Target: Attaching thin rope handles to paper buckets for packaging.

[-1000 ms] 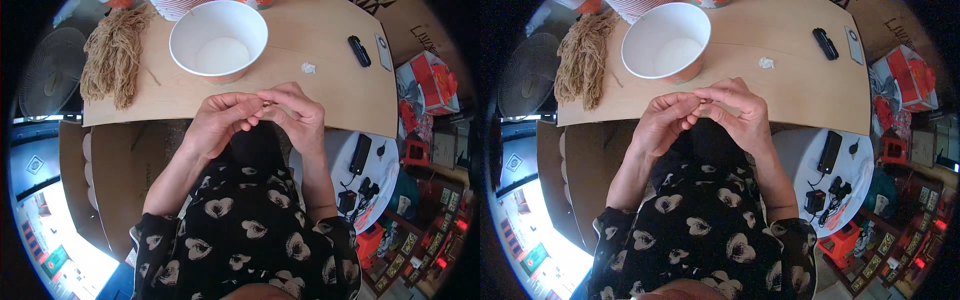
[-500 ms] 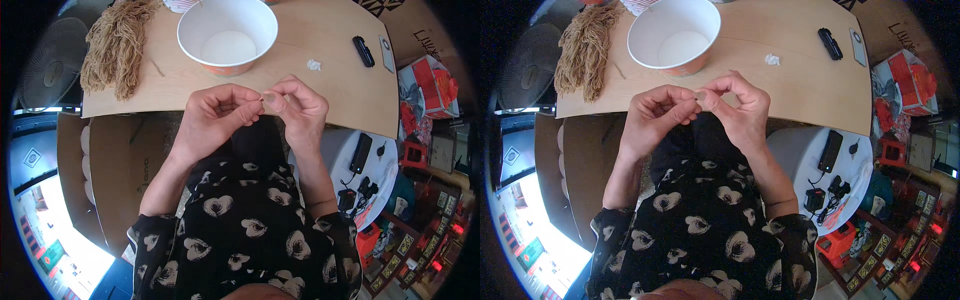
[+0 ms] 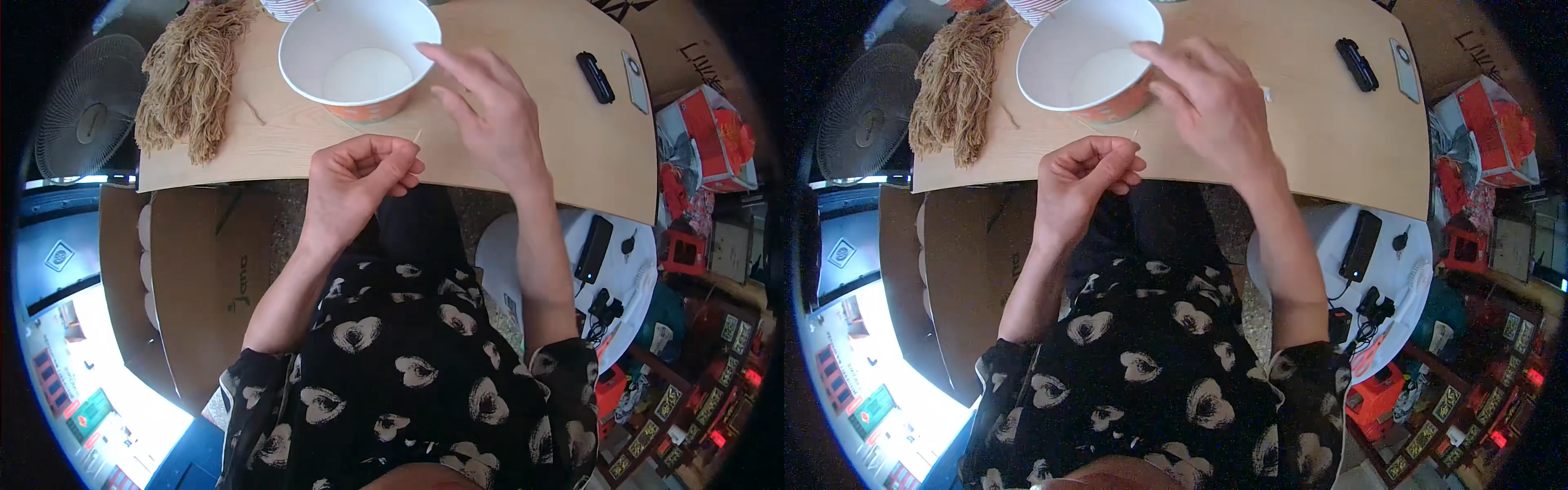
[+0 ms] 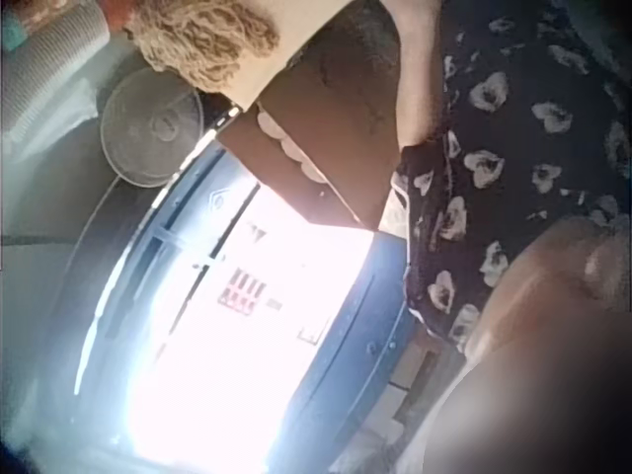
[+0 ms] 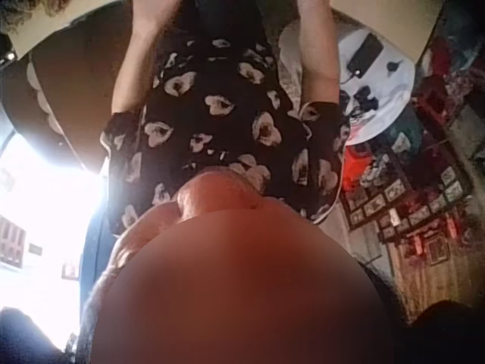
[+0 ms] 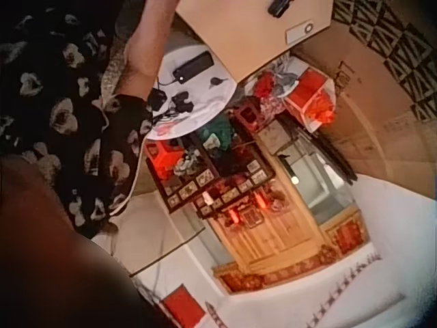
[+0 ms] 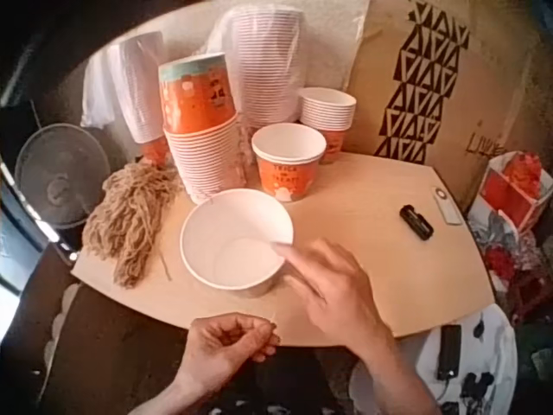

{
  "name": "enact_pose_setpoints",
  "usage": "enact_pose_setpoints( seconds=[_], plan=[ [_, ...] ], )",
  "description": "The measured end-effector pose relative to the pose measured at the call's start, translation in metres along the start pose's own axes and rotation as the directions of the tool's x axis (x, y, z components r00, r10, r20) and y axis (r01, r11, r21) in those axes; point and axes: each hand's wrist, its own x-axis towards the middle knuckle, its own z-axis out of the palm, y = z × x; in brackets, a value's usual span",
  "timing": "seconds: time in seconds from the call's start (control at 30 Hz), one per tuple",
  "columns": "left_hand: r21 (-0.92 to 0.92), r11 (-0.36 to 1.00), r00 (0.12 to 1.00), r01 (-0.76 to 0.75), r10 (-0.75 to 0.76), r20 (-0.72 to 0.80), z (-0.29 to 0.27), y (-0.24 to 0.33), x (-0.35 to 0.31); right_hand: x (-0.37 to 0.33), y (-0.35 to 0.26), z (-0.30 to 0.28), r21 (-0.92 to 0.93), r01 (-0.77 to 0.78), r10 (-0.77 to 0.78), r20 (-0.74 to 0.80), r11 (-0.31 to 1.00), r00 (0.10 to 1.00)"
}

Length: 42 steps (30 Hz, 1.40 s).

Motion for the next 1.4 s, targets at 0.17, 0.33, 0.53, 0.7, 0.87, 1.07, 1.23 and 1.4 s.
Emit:
enact_pose_setpoints(
  seconds=[0.17, 0.33, 0.53, 0.7, 0.87, 1.07, 1.23, 1.4],
  plan=[
    [0.081, 0.994, 0.990, -0.072, 0.081, -0.119, -0.002, -0.007, 0.007, 0.017, 0.006, 0.003, -0.233, 0.194, -0.185, 0.059, 0.953, 0.981],
    [0.193, 0.975, 0.945, -0.112, 0.165, -0.284, -0.012, -0.001, 0.002, 0.010, -0.006, 0.017, -0.241, 0.295, -0.283, 0.086, 0.925, 0.955],
    [0.235, 0.957, 0.900, -0.173, 0.250, -0.357, -0.021, 0.006, 0.010, 0.010, 0.000, 0.032, -0.127, 0.258, -0.254, 0.052, 0.958, 0.966],
    [0.240, 0.943, 0.886, -0.230, 0.305, -0.350, -0.025, -0.001, 0.021, 0.014, -0.008, 0.035, -0.149, 0.259, -0.246, 0.103, 0.954, 0.964],
    [0.253, 0.950, 0.924, -0.182, 0.254, -0.286, -0.031, -0.003, 0.021, 0.013, -0.007, 0.037, -0.168, 0.250, -0.233, 0.115, 0.953, 0.966],
    [0.241, 0.945, 0.919, -0.222, 0.285, -0.274, -0.031, -0.004, 0.024, 0.015, -0.007, 0.036, -0.193, 0.252, -0.228, 0.137, 0.948, 0.964],
    [0.266, 0.939, 0.919, -0.218, 0.289, -0.269, -0.031, -0.002, 0.028, 0.015, -0.008, 0.036, -0.192, 0.251, -0.226, 0.140, 0.949, 0.964],
    [0.254, 0.942, 0.922, -0.220, 0.286, -0.262, -0.032, -0.004, 0.029, 0.015, -0.011, 0.035, -0.186, 0.238, -0.213, 0.147, 0.953, 0.966]
  ],
)
